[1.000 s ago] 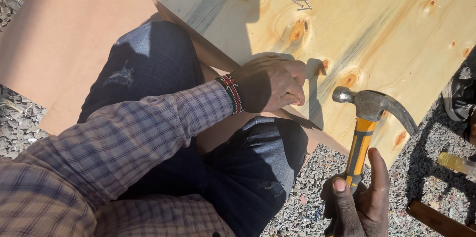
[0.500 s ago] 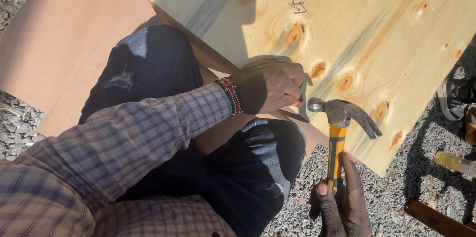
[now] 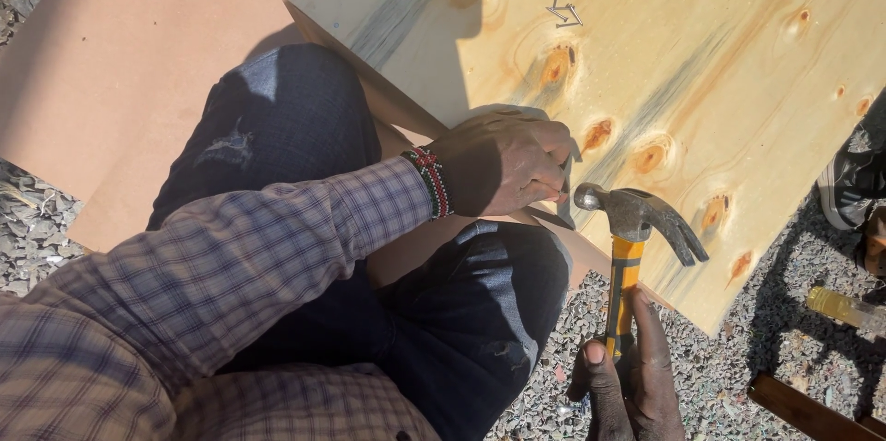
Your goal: The person hammers nails into a wooden block to secure it onto a larger plywood board, then uses the claw of the hammer to pull out several nails.
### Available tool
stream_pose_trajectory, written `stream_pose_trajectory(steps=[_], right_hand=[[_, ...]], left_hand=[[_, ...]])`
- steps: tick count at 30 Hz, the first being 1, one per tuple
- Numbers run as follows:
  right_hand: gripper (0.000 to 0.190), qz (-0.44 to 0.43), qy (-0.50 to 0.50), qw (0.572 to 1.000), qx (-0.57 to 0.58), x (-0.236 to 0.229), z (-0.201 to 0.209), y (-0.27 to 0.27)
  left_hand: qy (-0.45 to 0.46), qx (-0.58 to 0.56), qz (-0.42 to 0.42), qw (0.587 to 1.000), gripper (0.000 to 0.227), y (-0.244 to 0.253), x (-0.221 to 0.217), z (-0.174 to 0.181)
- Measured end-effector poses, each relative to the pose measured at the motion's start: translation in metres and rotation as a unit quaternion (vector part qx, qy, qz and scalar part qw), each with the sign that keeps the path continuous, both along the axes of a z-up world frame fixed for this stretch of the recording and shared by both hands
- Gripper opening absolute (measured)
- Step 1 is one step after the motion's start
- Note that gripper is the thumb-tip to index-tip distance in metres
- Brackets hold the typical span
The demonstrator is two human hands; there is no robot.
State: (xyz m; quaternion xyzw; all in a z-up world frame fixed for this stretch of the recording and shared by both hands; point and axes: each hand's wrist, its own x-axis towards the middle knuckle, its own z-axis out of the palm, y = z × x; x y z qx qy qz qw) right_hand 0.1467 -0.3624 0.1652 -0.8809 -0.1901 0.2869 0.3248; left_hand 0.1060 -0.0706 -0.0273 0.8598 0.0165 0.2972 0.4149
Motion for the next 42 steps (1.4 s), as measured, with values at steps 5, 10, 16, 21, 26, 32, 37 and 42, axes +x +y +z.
stream_pose_trajectory(steps=[5, 10, 16, 21, 26, 32, 37, 42], right_hand=[[0.082, 0.032, -0.132, 0.972, -0.191, -0.009, 0.007, 0.008], [0.081, -0.052, -0.152, 0.986, -0.044, -0.02, -0.008, -0.018], [0.082, 0.045, -0.185, 0.961, -0.199, -0.013, -0.009, -0.014], [0.088, -0.088, -0.085, 0.992, -0.006, -0.026, 0.001, -0.004], [0.062, -0.119, -0.071, 0.99, 0.005, 0.013, 0.023, 0.008], [0.034, -0.081, -0.307, 0.948, 0.027, 0.18, -0.042, -0.068], [0.034, -0.168, -0.163, 0.969, 0.081, 0.237, -0.046, -0.043], [0.044, -0.186, -0.163, 0.969, 0.015, 0.266, -0.045, -0.009]], left_hand=[[-0.039, 0.013, 0.017, 0.999, 0.026, 0.0, -0.009, 0.005], [-0.045, 0.015, 0.032, 0.998, 0.022, -0.003, -0.01, 0.009], [-0.026, 0.027, 0.029, 0.999, 0.021, -0.002, -0.009, 0.007], [-0.04, 0.025, 0.025, 0.999, 0.023, -0.003, -0.012, 0.011], [0.05, 0.016, 0.003, 0.999, 0.012, -0.001, -0.011, 0.016], [-0.009, 0.115, 0.049, 0.992, 0.044, -0.002, -0.022, 0.014], [-0.01, 0.122, 0.054, 0.991, 0.033, -0.003, -0.019, 0.019], [-0.017, 0.13, 0.03, 0.991, 0.023, 0.001, -0.019, 0.014]])
